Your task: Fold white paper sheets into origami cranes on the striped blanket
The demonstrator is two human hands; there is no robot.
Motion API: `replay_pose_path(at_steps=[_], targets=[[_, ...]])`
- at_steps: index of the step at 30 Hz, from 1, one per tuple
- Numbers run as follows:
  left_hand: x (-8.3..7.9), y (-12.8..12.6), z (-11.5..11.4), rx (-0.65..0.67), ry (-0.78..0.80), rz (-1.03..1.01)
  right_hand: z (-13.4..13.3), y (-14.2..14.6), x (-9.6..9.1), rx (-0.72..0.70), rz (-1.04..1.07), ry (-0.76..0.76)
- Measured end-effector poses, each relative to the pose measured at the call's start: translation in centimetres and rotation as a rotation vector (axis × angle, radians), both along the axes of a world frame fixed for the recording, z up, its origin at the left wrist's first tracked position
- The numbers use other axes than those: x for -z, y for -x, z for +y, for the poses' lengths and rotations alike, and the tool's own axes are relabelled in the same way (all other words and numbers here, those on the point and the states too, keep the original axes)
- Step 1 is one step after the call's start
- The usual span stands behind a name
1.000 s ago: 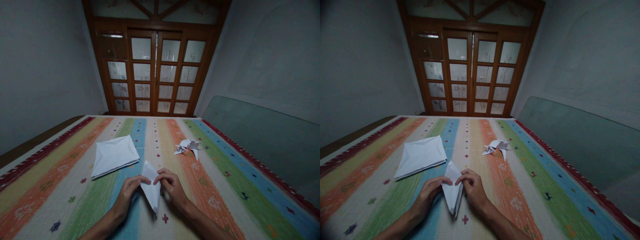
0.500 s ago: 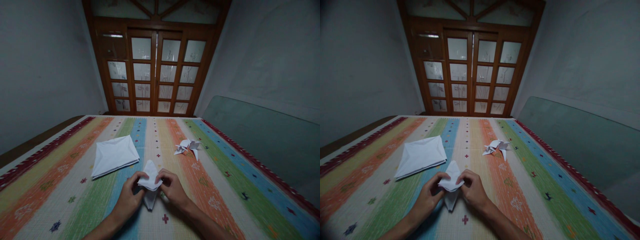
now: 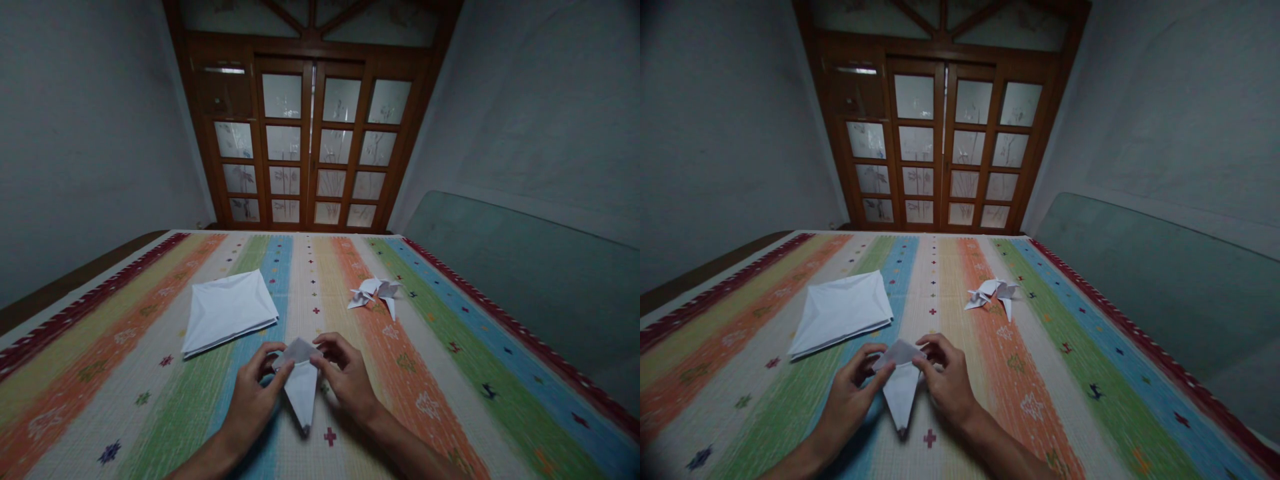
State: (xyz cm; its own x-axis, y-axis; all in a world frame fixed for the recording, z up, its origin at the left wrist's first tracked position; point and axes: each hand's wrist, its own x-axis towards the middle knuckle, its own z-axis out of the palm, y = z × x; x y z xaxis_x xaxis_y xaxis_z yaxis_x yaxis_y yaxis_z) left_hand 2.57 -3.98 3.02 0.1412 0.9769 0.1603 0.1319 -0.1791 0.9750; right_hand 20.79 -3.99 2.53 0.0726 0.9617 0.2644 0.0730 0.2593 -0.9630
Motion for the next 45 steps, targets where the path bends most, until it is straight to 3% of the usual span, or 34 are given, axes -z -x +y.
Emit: replay_pose_path(at_steps=[3, 7, 12, 20, 26, 34, 40, 45], targets=[[0.1, 0.2, -0.2, 0.016, 0.037, -0.107, 0.1, 0.3, 0.1, 0.012, 0.091, 0.050], [0.0, 0.5, -0.1, 0.030, -0.056, -0.074, 0.4, 0.1, 0.4, 0.006, 0.126, 0.094], [0.3, 0.1, 0.3, 0.025, 0.029, -0.063, 0.6, -0.5, 0.9, -0.084, 0.184, 0.144], [1.1, -0.1, 1.1, 0.051, 0.172, -0.111, 0.0, 0.3, 1.1, -0.160, -0.016, 0.025], [1.4, -0.1, 1.2, 0.058, 0.146, -0.143, -0.2, 0.6, 0.6, -0.198, -0.050, 0.059], [0.6, -0.3, 0.9, 0.031, 0.176, -0.161, -0.2, 0.0, 0.7, -0.263, -0.041, 0.095], [0.9, -0.5, 0.6, 0.137, 0.236, -0.228, -0.1, 0.4, 1.8, -0.146, -0.159, -0.009], [1.7, -0.7, 0.5, 0.202, 0.256, -0.368, -0.6, -0.1, 1.2, -0.132, -0.309, -0.093]])
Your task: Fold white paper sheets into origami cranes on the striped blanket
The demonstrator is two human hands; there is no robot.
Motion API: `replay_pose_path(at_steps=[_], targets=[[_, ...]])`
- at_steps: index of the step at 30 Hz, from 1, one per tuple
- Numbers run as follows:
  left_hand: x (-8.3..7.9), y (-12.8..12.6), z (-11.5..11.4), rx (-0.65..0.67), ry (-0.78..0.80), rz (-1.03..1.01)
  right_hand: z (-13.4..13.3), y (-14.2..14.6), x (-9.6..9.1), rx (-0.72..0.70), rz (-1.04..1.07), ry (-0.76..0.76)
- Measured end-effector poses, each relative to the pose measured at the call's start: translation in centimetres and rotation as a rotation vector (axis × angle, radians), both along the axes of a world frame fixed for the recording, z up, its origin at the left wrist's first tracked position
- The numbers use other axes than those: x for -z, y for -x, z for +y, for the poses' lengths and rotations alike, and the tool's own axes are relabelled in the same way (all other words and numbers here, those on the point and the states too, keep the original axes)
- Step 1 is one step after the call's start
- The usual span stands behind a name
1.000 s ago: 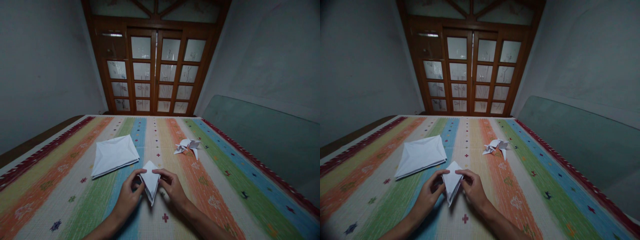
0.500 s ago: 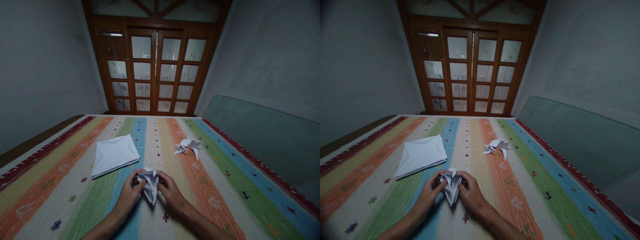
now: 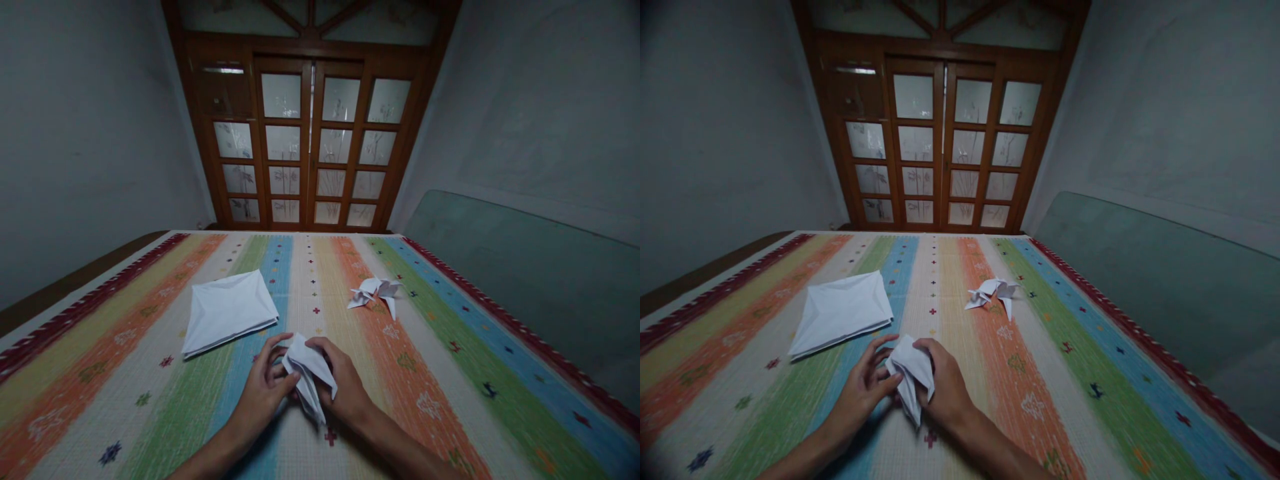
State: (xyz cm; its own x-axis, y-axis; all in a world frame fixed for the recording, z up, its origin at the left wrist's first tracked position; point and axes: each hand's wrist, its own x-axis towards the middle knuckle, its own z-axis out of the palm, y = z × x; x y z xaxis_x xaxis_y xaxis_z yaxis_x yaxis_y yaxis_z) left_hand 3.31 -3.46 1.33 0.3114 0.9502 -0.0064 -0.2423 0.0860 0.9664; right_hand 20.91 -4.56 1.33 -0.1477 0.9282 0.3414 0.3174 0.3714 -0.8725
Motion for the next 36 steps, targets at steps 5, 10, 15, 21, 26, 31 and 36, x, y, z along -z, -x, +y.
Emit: replay_pose_path(at_steps=[5, 10, 15, 21, 26, 31, 36], targets=[[-0.2, 0.1, -0.2, 0.033, 0.057, -0.017, -0.3, -0.4, -0.4, -0.063, 0.027, -0.008], [-0.6, 0.4, -0.1, -0.002, 0.030, 0.078, 0.3, 0.1, -0.2, -0.007, 0.156, 0.156], [-0.6, 0.8, -0.2, 0.069, -0.046, 0.137, 0.7, 0.4, 0.0, 0.151, 0.197, 0.196], [-0.6, 1.1, -0.3, 0.110, -0.070, 0.118, 0.8, 0.4, 0.7, 0.151, 0.308, 0.276], [-0.7, 1.3, -0.4, 0.062, -0.039, 0.058, 0.9, -0.1, 0.3, 0.152, 0.258, 0.274], [-0.9, 1.2, -0.4, 0.117, 0.056, -0.054, 0.9, -0.7, -0.1, 0.149, 0.116, 0.275], [-1.6, 1.1, -0.5, 0.210, 0.203, -0.154, 1.2, -1.4, -0.4, 0.126, 0.042, 0.237]])
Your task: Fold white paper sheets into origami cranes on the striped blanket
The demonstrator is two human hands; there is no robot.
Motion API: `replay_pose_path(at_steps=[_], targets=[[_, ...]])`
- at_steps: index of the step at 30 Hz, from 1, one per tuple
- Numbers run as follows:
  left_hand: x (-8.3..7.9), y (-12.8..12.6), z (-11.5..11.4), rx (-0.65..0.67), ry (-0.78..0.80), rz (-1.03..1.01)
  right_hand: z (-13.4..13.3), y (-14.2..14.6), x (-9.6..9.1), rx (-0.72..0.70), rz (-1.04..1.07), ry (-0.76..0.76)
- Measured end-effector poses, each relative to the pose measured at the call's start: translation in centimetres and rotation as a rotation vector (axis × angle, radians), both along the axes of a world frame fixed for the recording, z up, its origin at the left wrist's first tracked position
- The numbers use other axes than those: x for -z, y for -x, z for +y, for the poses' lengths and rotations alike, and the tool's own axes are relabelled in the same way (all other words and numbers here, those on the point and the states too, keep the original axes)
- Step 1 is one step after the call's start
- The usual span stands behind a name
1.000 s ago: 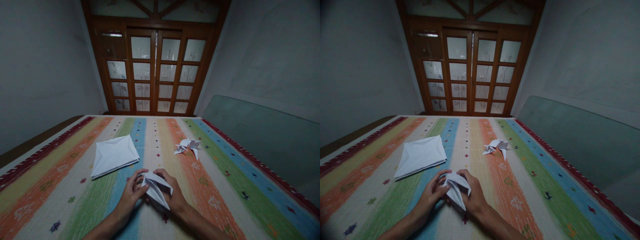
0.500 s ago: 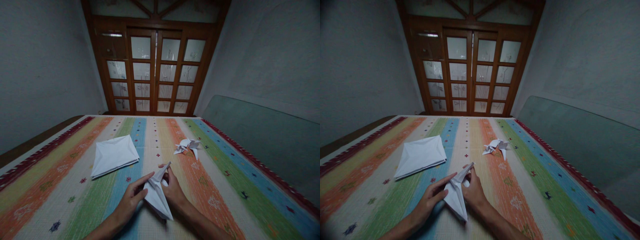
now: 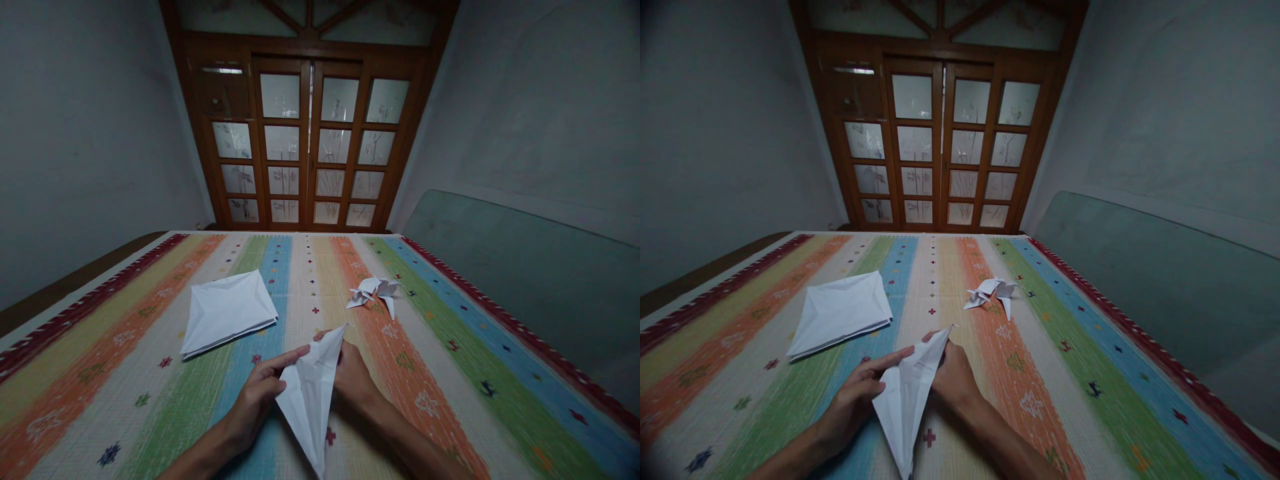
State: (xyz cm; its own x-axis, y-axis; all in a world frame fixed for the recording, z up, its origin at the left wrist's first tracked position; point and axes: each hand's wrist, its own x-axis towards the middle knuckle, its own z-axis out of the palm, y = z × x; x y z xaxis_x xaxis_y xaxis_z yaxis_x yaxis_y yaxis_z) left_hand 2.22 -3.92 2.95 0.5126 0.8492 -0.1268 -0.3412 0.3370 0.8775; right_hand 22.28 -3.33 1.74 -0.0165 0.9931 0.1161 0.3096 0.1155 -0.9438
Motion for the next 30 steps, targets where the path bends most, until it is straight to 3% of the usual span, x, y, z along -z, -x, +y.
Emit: replay_pose_path(at_steps=[5, 8, 10, 15, 18, 24, 27, 30], targets=[[0.1, 0.0, 0.6, -0.035, 0.126, -0.100, 0.6, -0.8, -0.5, 0.048, -0.016, -0.006], [0.4, 0.1, 0.9, -0.135, 0.057, -0.086, 0.9, -1.0, -0.5, 0.091, -0.040, -0.002], [0.6, 0.3, 0.6, -0.184, -0.158, 0.026, 0.9, -1.1, -0.5, 0.135, -0.098, -0.005], [1.3, 0.2, -1.7, -0.161, -0.963, 0.550, 0.4, -1.1, -1.0, 0.213, -0.226, 0.010], [2.0, -0.3, -2.8, -0.223, -1.200, 0.738, -0.1, -0.6, -1.4, 0.191, -0.225, 0.037], [2.2, -0.5, -2.0, -0.428, -1.026, 0.723, -0.4, 0.5, -0.7, 0.088, -0.156, -0.001], [1.3, -0.4, -1.1, -0.555, -0.836, 0.658, -0.3, 0.6, -0.4, 0.105, -0.209, -0.014], [0.3, -0.4, -0.3, -0.638, -0.595, 0.615, -0.1, 0.4, -0.3, 0.035, -0.158, -0.048]])
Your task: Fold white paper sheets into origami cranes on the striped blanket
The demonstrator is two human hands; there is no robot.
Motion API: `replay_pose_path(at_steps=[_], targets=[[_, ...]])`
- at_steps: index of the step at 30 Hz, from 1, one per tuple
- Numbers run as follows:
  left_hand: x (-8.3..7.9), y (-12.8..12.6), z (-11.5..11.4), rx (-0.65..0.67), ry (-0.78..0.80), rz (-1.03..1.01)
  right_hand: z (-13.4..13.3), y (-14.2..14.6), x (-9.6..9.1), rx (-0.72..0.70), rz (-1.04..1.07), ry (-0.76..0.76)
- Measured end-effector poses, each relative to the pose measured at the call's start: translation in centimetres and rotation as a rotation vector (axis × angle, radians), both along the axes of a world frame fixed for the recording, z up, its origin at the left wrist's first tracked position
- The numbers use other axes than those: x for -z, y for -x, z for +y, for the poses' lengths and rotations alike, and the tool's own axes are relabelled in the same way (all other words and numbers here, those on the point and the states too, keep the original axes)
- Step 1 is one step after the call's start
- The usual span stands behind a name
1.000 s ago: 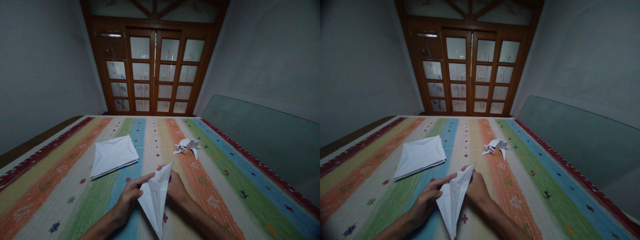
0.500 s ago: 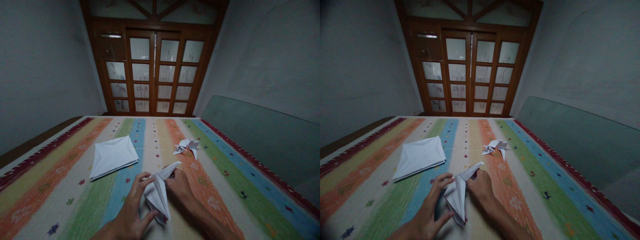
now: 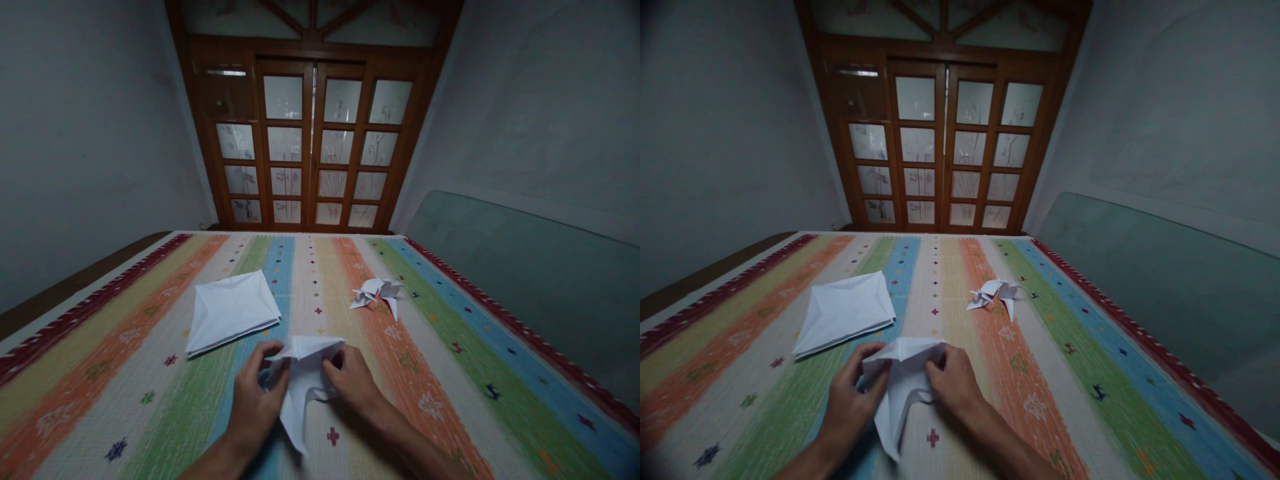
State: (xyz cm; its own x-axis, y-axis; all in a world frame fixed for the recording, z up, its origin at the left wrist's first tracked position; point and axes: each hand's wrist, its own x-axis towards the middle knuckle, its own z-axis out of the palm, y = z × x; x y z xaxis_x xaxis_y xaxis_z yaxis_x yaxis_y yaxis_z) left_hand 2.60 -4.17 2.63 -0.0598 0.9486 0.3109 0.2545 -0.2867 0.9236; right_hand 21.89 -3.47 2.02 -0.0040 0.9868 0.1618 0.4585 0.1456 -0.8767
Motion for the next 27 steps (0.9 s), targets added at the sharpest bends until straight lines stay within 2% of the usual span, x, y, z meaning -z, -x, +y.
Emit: replay_pose_path(at_steps=[3, 7, 11, 18, 24, 27], targets=[[-0.6, 0.0, 0.8, -0.099, 0.169, -0.174, 0.5, -0.3, 0.3, -0.040, 0.093, -0.007], [-0.9, 0.1, 1.6, -0.111, 0.300, -0.337, 1.4, -0.7, 1.3, 0.067, 0.144, 0.062], [-0.7, 0.1, 1.7, -0.048, 0.343, -0.428, 2.0, -1.1, 1.8, 0.064, 0.212, 0.067], [0.0, -0.2, 1.4, 0.097, 0.463, -0.544, 2.3, -1.7, 1.6, 0.203, 0.144, 0.048], [0.2, -0.4, 1.4, 0.025, 0.522, -0.563, 1.8, -1.7, 0.9, 0.224, 0.098, 0.004], [0.2, -0.2, 1.6, 0.051, 0.521, -0.589, 1.5, -1.5, 0.6, 0.254, 0.008, -0.060]])
